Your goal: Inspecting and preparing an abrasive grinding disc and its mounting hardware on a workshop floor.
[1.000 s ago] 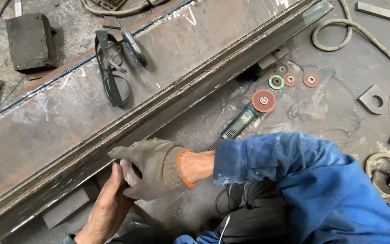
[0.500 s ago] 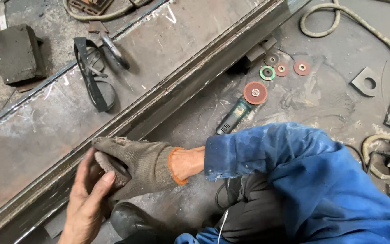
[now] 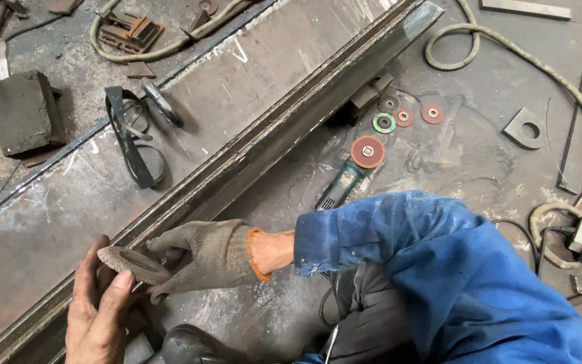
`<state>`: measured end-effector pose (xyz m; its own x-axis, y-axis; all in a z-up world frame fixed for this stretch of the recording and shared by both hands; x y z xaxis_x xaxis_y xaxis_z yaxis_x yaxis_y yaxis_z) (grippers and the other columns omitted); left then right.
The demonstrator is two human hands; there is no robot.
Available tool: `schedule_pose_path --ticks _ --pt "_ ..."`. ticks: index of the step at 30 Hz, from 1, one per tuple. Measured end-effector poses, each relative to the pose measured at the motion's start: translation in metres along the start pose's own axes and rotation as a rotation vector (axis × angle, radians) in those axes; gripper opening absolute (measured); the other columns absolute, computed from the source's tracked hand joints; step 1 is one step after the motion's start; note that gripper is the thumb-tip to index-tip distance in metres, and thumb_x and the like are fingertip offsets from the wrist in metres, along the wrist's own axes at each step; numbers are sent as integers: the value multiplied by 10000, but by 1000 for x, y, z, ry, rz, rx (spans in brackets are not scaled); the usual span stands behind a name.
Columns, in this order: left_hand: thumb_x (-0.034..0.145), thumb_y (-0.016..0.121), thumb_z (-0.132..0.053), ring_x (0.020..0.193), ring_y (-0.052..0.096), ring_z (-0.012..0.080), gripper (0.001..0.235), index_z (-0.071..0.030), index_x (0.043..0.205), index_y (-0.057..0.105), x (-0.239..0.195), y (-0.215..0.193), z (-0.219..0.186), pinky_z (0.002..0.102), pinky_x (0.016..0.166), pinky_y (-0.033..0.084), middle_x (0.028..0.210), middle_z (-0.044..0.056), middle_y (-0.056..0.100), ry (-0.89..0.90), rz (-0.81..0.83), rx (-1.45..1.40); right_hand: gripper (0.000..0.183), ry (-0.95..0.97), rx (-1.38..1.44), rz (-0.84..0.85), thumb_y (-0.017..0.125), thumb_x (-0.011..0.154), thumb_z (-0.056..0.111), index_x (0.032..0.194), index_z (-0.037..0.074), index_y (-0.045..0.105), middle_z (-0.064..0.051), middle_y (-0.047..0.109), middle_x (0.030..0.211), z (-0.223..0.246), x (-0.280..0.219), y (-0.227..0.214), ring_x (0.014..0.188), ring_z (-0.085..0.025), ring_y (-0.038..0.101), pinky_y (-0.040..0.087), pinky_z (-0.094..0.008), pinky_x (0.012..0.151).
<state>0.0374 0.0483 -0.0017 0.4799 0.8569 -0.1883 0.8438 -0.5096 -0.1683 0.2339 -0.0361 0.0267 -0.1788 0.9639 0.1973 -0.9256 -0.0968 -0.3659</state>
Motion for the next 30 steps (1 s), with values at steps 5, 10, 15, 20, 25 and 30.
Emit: schedule_pose_path --ticks 5,10,15,20,25,30 --pt "906 559 -286 1239 619 375 788 -120 1638 321 3 -5 14 492 984 504 1426 256 576 -156 -72 -82 891 -14 26 -16 816 741 488 1431 12 516 -153 708 1163 -9 0 8 1116 -324 728 574 -392 958" --pt "869 564 -424 1233 645 339 826 -138 1602 312 5 3 25 482 1036 489 1458 179 560 -286 43 27 951 -151 -154 -75 886 651 501 1355 -7 499 -170 663 1135 -2 -2 10 1083 -333 697 571 -404 947" --pt "961 582 -519 1220 621 440 837 -147 1674 351 4 9 36 544 1046 471 1420 307 604 -448 25 -43 893 -72 -138 -42 826 740 490 1402 -11 499 -192 665 1146 -18 -3 23 1063 -329 694 569 -412 942" --pt "934 543 -591 1311 602 351 838 -109 1605 404 5 6 43 472 1124 407 1465 233 600 -447 -13 98 1008 -18 -127 -92 839 731 486 1489 -38 431 -219 659 1193 -10 -3 12 1108 -354 680 567 -413 939" --pt "813 631 -465 1434 479 311 912 -71 1576 324 0 20 22 444 1157 336 1529 189 514 -303 172 -52 961 2 -131 -68 805 780 493 1501 -30 446 -171 696 1121 -15 -7 12 1057 -314 696 568 -402 908" --pt "848 625 -472 1353 552 310 880 -115 1594 326 -2 17 19 451 1102 405 1499 172 546 -375 144 -23 967 -70 -134 -60 823 755 510 1471 -31 462 -178 685 1119 -14 -4 15 1060 -308 691 564 -398 968"
Point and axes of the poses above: each hand's wrist, its own x-axis towards the middle knuckle, its own y-axis out of the palm, z = x × y, the point moved 3 cm from there along x, towards the middle knuckle
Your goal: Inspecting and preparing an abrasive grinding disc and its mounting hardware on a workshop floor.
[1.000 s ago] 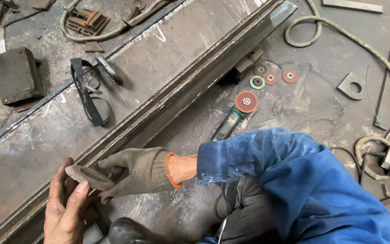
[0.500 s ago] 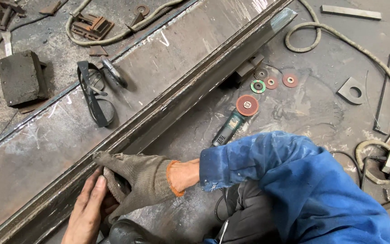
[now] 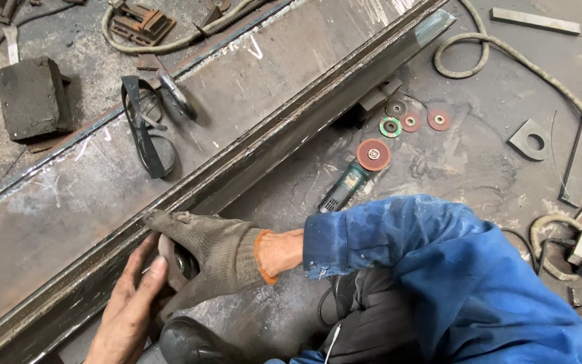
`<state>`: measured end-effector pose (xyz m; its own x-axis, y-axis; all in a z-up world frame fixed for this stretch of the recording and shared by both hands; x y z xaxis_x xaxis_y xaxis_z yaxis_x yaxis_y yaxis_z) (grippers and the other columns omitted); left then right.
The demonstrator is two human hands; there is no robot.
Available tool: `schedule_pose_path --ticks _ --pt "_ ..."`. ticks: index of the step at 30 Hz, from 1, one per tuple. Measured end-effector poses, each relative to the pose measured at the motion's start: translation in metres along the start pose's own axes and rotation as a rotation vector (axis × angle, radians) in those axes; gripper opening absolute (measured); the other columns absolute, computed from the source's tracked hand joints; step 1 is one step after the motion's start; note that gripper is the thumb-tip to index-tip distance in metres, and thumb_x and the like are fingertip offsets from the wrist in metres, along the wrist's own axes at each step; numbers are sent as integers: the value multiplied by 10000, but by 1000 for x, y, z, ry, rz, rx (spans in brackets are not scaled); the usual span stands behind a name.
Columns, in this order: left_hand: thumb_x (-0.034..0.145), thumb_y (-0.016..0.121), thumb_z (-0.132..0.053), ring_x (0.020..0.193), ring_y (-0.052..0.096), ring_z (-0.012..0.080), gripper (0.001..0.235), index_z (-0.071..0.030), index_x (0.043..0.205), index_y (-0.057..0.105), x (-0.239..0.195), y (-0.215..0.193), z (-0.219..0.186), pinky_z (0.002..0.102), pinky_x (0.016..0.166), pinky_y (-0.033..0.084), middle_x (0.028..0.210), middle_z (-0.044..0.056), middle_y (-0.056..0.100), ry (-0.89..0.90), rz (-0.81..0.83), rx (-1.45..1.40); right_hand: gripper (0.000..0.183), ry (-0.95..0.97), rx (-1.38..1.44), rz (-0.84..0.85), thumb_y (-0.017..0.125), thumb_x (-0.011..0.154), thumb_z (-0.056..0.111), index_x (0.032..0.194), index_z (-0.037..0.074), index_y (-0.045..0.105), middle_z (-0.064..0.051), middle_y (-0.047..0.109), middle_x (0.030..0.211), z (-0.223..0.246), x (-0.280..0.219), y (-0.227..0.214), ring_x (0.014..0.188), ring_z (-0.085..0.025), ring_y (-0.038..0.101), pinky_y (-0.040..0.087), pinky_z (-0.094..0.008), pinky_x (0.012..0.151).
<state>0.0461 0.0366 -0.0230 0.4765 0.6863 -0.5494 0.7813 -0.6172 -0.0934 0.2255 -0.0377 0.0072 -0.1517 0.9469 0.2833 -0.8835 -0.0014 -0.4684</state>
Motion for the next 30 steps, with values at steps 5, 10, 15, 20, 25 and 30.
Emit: schedule_pose_path --ticks 5,10,15,20,25,30 --pt "1012 555 -553 1151 592 385 856 -102 1704 331 20 -24 43 526 936 466 1477 261 591 -29 7 -92 1131 -172 -87 -54 877 690 519 1517 -71 379 -270 601 1342 8 -1 -1 1256 -391 618 521 -421 1062" --pt "899 445 -687 1184 649 244 936 -29 1563 396 0 9 10 431 980 510 1439 169 599 -10 100 -48 1177 196 -20 141 817 711 555 1593 -29 300 -266 610 1342 21 4 -9 1241 -364 631 526 -398 1036" --pt "951 401 -666 1069 715 385 860 -154 1629 268 11 -11 35 528 861 591 1429 221 591 -44 34 59 1137 417 137 155 793 778 494 1657 36 237 -258 631 1282 -15 1 3 1174 -356 660 549 -393 944" --pt "1001 442 -614 1102 748 349 838 -127 1679 375 11 -19 30 482 903 613 1503 228 577 373 5 349 774 398 646 240 662 967 423 1597 75 379 -129 706 1245 -101 -6 39 1096 -217 713 550 -302 887" --pt "595 975 -430 1376 462 428 1250 51 1547 322 -9 14 -1 550 1067 404 1494 306 449 689 -5 800 687 447 533 131 664 967 405 1524 65 449 -111 717 1211 -111 -10 46 1057 -185 709 550 -286 862" --pt "589 936 -419 1328 531 359 1181 1 1515 335 -21 23 -23 472 1066 454 1445 247 509 580 -58 805 603 495 425 25 666 967 387 1450 56 520 -94 727 1177 -100 -10 20 1018 -153 704 549 -269 836"
Point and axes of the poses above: each hand's wrist, its own x-axis towards the middle knuckle, its own y-axis out of the palm, z = x × y, the point moved 3 cm from there along x, towards the middle knuckle
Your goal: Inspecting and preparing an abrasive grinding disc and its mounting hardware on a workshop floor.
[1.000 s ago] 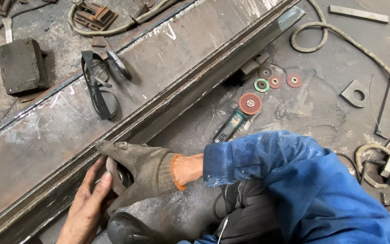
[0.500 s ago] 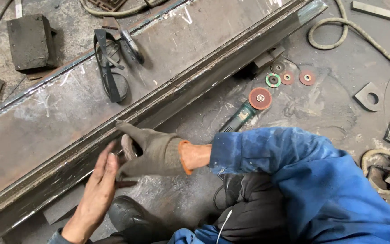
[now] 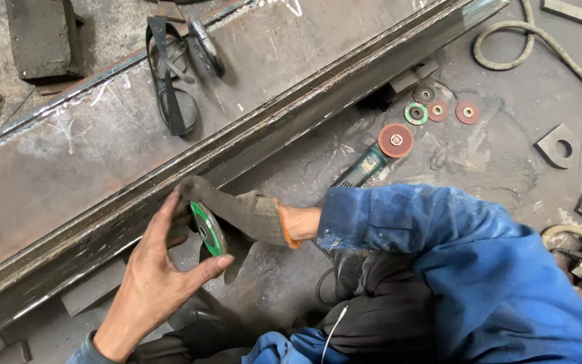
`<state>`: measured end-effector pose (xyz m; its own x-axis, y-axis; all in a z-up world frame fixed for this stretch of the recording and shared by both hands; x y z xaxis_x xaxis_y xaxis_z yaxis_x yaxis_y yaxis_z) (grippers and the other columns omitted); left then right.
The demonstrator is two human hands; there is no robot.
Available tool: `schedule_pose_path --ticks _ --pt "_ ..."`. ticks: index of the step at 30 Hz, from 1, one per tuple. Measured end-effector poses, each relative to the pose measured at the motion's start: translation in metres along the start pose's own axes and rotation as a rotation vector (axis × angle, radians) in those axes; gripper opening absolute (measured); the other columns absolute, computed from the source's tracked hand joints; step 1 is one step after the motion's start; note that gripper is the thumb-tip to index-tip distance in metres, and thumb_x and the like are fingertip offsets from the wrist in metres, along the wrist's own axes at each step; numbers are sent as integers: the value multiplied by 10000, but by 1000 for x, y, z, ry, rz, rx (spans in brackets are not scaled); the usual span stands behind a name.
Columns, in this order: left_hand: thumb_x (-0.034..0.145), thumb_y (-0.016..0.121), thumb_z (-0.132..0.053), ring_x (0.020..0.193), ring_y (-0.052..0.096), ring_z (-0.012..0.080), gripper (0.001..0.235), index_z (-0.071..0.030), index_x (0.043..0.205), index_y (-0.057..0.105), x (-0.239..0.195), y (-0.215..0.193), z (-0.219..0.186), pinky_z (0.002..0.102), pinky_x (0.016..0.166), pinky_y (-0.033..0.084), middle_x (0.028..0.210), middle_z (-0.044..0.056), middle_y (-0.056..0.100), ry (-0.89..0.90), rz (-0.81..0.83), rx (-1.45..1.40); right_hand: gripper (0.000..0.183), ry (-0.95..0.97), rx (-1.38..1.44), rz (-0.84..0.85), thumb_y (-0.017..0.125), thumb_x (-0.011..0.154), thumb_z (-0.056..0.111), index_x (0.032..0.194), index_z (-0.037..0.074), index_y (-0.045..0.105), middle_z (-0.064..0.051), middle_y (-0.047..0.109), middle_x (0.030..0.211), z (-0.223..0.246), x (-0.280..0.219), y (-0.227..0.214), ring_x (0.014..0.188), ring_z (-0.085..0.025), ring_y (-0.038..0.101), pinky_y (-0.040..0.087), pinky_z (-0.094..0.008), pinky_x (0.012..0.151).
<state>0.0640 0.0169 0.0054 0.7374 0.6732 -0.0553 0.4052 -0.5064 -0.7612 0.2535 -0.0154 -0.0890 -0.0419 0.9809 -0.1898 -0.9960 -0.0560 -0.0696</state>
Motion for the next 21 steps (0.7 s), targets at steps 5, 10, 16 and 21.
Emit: schedule_pose_path --ticks 5,10,16,21 --pt "604 904 -395 1177 664 294 1182 -69 1581 324 2 -8 4 420 960 563 1364 182 602 -144 -102 -102 526 25 -57 -55 668 968 369 1377 47 590 -76 737 1143 19 -14 -11 978 -120 699 549 -253 811" --pt "711 928 -371 1215 638 326 1089 -22 1560 342 -5 -15 4 425 992 546 1388 202 583 -61 -195 -70 458 62 -106 55 671 968 351 1304 39 661 -58 747 1108 28 -10 21 939 -88 694 548 -236 786" --pt "675 952 -380 1257 523 401 1036 -27 1496 428 -7 3 15 462 1025 470 1382 229 513 38 -102 83 395 87 -213 33 674 969 329 1216 30 745 -36 759 1068 20 -14 -1 892 -50 688 547 -217 756" --pt "813 885 -350 1106 645 362 925 -34 1537 404 -4 -7 29 431 952 522 1267 202 631 -24 -125 -84 380 206 -217 -32 672 970 345 1190 44 744 -18 740 992 42 -20 1 831 -57 643 523 -240 711"
Point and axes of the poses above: each hand's wrist, its own x-axis towards the middle knuckle, its own y-axis out of the palm, z = x × y, the point moved 3 cm from there along x, towards the middle knuckle
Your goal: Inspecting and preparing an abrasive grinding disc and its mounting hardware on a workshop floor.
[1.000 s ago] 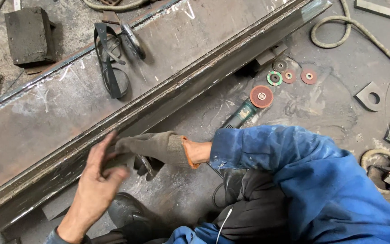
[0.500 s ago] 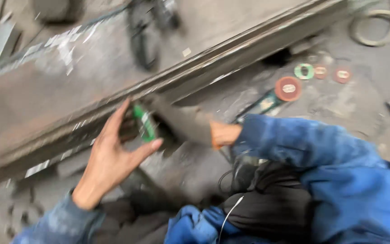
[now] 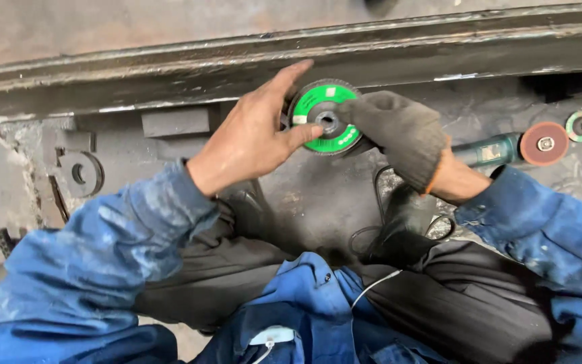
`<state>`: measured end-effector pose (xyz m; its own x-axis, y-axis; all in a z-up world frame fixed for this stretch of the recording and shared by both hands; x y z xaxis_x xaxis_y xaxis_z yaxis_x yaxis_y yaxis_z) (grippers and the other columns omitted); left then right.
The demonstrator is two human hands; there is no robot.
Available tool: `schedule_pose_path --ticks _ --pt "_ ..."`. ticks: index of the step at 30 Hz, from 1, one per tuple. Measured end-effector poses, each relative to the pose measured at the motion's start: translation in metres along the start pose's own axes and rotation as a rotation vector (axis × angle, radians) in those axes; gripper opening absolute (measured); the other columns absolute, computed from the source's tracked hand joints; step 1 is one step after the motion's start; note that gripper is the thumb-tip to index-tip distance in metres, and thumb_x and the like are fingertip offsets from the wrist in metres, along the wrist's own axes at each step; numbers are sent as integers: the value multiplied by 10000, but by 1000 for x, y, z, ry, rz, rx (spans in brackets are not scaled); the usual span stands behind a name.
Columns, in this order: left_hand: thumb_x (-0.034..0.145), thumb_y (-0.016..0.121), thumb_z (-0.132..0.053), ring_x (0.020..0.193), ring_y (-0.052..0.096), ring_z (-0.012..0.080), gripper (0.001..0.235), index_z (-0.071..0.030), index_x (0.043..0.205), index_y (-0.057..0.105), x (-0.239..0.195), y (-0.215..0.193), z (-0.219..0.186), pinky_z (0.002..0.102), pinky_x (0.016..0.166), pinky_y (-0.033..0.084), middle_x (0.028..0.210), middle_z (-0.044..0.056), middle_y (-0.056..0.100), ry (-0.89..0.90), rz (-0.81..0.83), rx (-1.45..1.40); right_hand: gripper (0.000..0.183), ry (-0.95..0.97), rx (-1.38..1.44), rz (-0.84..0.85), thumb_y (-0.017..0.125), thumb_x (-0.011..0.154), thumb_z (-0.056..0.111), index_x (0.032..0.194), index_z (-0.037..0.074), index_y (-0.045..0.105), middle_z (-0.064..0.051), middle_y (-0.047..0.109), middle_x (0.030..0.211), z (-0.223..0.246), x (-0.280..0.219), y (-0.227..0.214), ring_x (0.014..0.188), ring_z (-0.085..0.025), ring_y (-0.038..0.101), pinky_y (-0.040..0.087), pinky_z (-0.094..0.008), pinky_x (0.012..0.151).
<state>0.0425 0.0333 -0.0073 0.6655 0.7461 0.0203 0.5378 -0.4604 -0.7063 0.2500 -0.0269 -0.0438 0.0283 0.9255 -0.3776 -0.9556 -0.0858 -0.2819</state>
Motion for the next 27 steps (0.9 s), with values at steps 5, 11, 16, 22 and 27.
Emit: schedule_pose_path --ticks 5,11,16,22,27 --pt "894 812 -279 1049 741 256 573 -39 1360 578 7 10 15 381 902 566 1124 123 744 -2 28 -270 392 168 34 8 688 991 355 1196 26 752 -22 713 934 -3 4 -2 794 -84 572 472 -265 681" --pt "850 760 -280 910 695 339 334 -48 1079 685 9 25 26 449 817 540 960 175 705 -49 -51 -25 443 59 -28 128 649 941 349 1273 59 687 -11 757 1038 19 18 27 909 -77 682 536 -218 775" --pt "726 760 -241 1023 660 381 481 -20 1147 690 20 55 37 497 899 520 1041 182 692 54 -193 46 516 -218 -210 89 630 945 298 1364 2 576 -104 682 1158 25 14 40 1005 -145 655 520 -258 835" --pt "721 785 -308 1090 634 353 489 2 1090 699 26 41 26 457 926 526 1092 181 636 -112 -145 -31 606 -468 -323 -88 610 949 246 1454 -55 465 -198 606 1278 12 -21 30 1102 -214 628 503 -298 895" --pt "716 795 -342 1135 604 338 443 8 977 720 23 42 26 464 947 510 1123 169 612 -148 -43 63 644 -561 -418 -167 602 956 224 1499 -71 420 -242 573 1340 23 -14 32 1156 -256 616 495 -326 933"
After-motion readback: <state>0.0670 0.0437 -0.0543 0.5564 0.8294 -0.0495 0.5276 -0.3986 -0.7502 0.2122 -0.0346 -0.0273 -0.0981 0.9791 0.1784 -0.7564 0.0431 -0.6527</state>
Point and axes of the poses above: each hand's wrist, its own x-axis towards the middle knuckle, its own y-axis out of the palm, z = x × y, the point moved 3 cm from there along x, towards the middle knuckle
